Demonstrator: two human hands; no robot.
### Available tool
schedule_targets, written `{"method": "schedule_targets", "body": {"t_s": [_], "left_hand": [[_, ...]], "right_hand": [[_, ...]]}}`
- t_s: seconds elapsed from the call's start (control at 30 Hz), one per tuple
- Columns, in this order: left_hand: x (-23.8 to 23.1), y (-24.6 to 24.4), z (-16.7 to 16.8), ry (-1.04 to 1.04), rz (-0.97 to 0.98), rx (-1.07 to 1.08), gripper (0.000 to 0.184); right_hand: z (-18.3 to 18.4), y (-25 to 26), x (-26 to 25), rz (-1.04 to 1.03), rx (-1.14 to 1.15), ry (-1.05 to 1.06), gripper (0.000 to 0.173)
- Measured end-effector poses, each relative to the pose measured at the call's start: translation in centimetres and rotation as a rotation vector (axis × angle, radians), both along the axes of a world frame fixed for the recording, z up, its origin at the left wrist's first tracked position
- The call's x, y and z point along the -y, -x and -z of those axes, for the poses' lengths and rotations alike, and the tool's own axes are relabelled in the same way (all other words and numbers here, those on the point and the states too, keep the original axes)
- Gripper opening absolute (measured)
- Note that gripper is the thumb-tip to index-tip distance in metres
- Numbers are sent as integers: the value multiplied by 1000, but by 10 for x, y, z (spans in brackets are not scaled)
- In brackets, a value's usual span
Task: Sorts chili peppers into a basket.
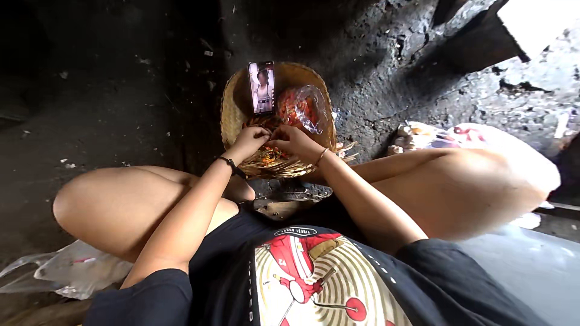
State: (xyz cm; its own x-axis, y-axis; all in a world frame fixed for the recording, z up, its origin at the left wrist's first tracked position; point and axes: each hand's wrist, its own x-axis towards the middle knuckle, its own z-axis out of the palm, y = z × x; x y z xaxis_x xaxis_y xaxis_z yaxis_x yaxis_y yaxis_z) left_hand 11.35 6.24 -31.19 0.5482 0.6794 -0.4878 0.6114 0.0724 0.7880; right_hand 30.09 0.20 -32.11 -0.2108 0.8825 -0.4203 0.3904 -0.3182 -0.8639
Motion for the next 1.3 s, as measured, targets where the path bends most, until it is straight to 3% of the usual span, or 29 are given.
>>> {"method": "schedule_targets", "body": {"t_s": [0.23,0.43,0.63,0.73,0.8,0.93,1.17,1.23,1.3], "left_hand": [[0,3,10,161,-85,177,24],[-1,2,13,46,-244,79,21],[-3,2,13,68,-444,239,18],[1,1,8,175,-486,340,16],[4,-3,3,217,-502,391,15],[5,-5,-1,202,-419,386,16],[4,-4,0,-137,-141,207,18],[4,-3,-2,-140,-98,283,18],[6,-4,-5,-56,-113,440,16]], "right_hand": [[9,-5,-1,9,-34,-52,30],[11,-4,1,0,20,-11,29],[20,-1,5,20,177,-17,39],[6,0,1,175,43,6,49],[3,1,-1,221,-116,-39,39],[1,-1,-1,260,-120,-209,21],[-5,-2,-1,326,-85,-267,20],[-6,1,-1,404,-281,-152,17],[-6,3,-1,527,-639,96,20]]}}
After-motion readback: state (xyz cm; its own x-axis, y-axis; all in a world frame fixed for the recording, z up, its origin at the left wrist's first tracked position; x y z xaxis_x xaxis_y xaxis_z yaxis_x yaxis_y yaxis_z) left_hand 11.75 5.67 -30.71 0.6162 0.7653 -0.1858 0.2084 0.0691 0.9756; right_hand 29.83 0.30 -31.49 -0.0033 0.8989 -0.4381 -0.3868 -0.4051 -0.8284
